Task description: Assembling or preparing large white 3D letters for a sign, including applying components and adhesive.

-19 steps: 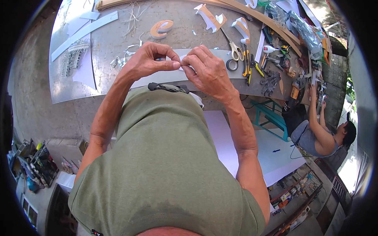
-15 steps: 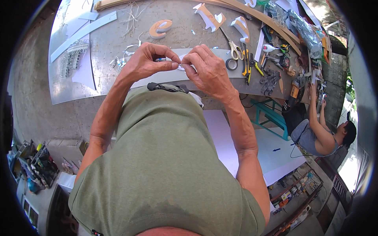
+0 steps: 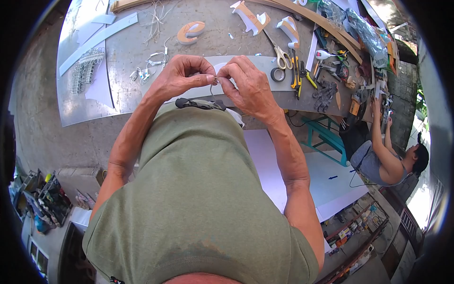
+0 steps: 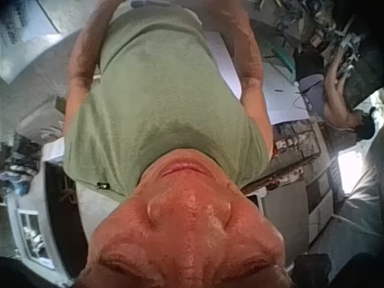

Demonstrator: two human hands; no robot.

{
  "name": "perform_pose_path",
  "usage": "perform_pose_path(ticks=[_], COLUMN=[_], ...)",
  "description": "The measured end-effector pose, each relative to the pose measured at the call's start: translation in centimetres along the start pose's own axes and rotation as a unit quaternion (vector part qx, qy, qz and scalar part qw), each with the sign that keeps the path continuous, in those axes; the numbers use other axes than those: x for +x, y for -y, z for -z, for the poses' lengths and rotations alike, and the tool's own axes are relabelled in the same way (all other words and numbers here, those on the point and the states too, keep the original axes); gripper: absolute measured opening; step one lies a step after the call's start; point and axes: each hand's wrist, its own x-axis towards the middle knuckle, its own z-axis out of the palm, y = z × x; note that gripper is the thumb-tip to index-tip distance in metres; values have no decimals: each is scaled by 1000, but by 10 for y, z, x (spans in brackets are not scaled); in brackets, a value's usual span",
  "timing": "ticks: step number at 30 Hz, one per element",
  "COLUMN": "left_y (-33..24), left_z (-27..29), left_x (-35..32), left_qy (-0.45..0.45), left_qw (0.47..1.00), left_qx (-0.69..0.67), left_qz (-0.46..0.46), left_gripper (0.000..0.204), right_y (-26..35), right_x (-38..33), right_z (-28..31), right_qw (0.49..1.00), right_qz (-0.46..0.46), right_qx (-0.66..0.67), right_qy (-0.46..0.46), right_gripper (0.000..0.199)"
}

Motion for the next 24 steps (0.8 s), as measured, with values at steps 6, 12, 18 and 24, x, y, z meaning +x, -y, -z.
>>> perform_pose_path(ticks=[6, 12, 18, 24], left_y=[-2, 2, 2, -10], left_z=[0, -3, -5, -6], left_x=[-2, -3, -7, -10], left_qy=[0, 1, -42, -42], left_qw=[997, 996, 999, 999], left_qx=[71, 89, 23, 23], left_qz=[4, -22, 15, 24], left_gripper=[17, 15, 20, 20], right_y=[1, 1, 2, 4], right_x=[-2, -4, -5, -7], right_z=[-1, -3, -4, -5], right_qw=[1000, 1000, 1000, 996], right_qz=[13, -5, -21, -66], right_qx=[-22, -6, 7, 52], right_qy=[-1, 6, 8, 2], right_gripper=[15, 16, 15, 12])
